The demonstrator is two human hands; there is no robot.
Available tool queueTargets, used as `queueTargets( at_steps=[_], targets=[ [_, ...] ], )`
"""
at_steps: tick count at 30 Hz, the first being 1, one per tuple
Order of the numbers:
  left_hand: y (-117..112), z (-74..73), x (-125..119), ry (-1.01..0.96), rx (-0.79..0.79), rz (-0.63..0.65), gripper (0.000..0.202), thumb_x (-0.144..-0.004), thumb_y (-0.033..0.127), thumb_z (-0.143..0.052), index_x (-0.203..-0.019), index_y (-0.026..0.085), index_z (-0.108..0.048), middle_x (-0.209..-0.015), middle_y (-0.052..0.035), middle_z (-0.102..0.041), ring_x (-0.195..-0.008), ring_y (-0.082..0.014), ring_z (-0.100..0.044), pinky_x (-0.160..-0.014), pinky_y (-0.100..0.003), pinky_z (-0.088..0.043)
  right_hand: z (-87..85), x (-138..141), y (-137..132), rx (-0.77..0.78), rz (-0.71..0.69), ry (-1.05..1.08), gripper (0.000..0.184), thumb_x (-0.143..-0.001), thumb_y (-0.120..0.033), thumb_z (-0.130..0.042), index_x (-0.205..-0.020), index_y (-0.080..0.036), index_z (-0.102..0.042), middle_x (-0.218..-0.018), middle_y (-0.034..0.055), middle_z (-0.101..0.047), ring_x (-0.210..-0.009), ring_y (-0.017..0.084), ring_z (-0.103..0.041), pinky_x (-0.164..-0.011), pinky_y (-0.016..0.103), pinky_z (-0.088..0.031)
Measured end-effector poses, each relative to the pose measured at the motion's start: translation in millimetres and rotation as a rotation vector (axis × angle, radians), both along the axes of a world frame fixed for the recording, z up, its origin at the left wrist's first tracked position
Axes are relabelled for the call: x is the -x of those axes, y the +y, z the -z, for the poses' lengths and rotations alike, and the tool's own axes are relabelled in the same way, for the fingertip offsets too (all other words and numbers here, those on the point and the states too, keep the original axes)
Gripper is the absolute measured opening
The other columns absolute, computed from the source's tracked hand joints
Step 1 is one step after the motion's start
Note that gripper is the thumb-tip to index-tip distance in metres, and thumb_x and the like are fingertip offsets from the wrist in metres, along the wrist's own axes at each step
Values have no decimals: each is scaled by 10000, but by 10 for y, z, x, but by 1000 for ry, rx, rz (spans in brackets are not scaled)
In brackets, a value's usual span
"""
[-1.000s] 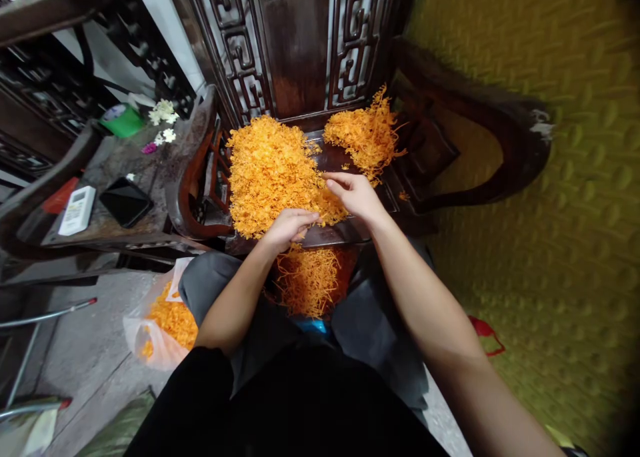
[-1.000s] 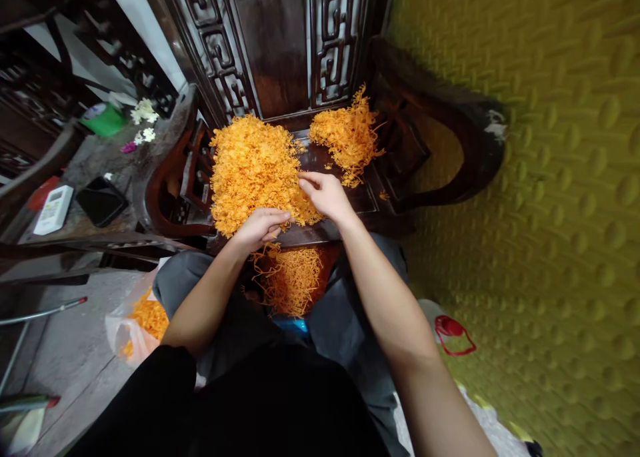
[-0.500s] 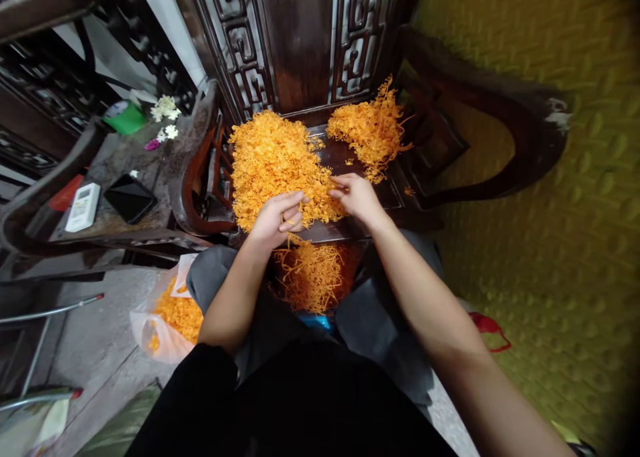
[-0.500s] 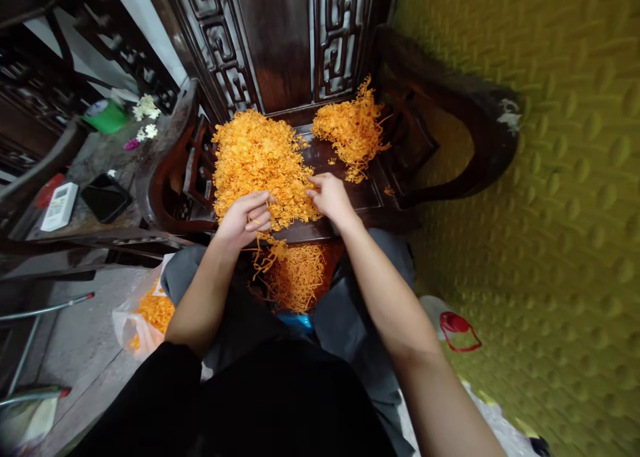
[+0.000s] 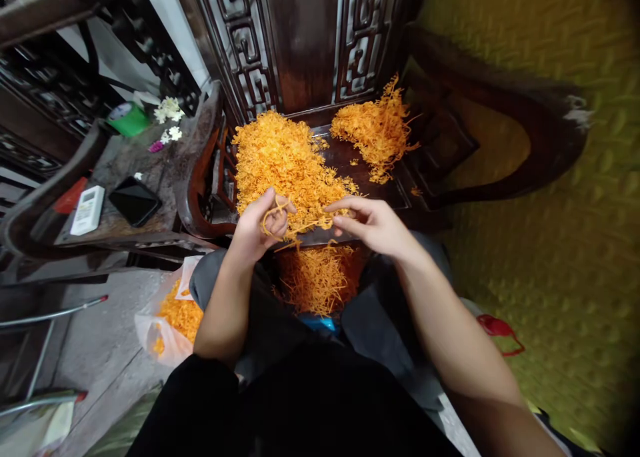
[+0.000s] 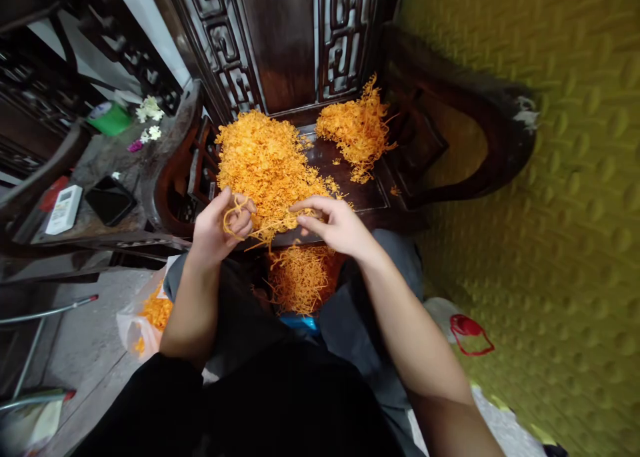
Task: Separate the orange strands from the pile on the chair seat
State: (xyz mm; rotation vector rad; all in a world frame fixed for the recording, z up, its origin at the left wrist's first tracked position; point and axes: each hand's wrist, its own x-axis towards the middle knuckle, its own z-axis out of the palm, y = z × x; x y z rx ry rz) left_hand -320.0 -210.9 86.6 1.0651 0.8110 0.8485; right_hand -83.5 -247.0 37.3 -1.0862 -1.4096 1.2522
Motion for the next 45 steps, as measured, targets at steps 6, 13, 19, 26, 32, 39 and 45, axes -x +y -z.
queueTargets(
  at_steps=[6, 13, 19, 26, 32, 39, 45],
  targets=[
    [-72, 101, -36, 501, -317, 52, 198, -738, 284, -870, -880, 166, -799, -645, 22, -610, -504, -57, -393, -458, -207, -239, -600, 46, 45, 111, 37, 232, 307, -767, -200, -874, -1053, -144, -777, -621, -5, -675, -505, 106, -630, -486, 207, -508],
    [-44, 186, -94, 227, -157, -52, 323, -814, 452, -812, -785, 136, -753, -528, 32, -562, -400, -41, -347, -433, -225, -217, -463, 344, 74, 9, 343, 647, 387, -822, -418, -832, -1161, -287, -699, -1050, 19, -729, -909, 138, -724, -737, 244, -619],
    [-78, 220, -196, 112, -136, -75, 381, -789, 485, -841, -750, 150, -663, -453, 59, -529, -367, -40, -352, -428, -212, -255, -87, 503, -67, 17, 188, 355, 402, -754, -391, -885, -1099, -247, -735, -902, 12, -718, -737, 133, -651, -660, 273, -563],
    [-158, 296, -220, 201, -230, -282, 356, -855, 436, -761, -655, 158, -666, -472, 31, -553, -348, -48, -340, -380, -225, -193, -39, 371, -72, -266, 546, -79, 132, -840, -296, -764, -782, -194, -705, -754, 4, -678, -678, 147, -583, -627, 295, -436],
    [-135, 312, -319, 58, -89, -223, 360, -729, 404, -848, -619, 153, -616, -478, 31, -539, -366, -36, -346, -389, -206, -188, 57, 330, 6, -442, 629, -271, 131, -892, -255, -704, -772, -206, -684, -813, 20, -708, -763, 181, -643, -737, 338, -490],
    [-66, 185, -206, -103, 55, -169, 344, -677, 397, -884, -713, 120, -683, -398, 65, -463, -287, -19, -276, -361, -201, -186, 345, -373, 194, -292, 986, -303, 106, -838, -272, -707, -785, -198, -652, -861, 66, -710, -842, 228, -662, -814, 400, -526],
    [-45, 246, -341, -91, 128, -116, 330, -768, 437, -831, -832, 130, -727, -388, 94, -397, -309, -36, -306, -366, -203, -208, 168, 12, -51, -190, 361, 20, 49, -890, -240, -622, -862, -207, -644, -881, 25, -695, -744, 162, -642, -699, 327, -517]
  ],
)
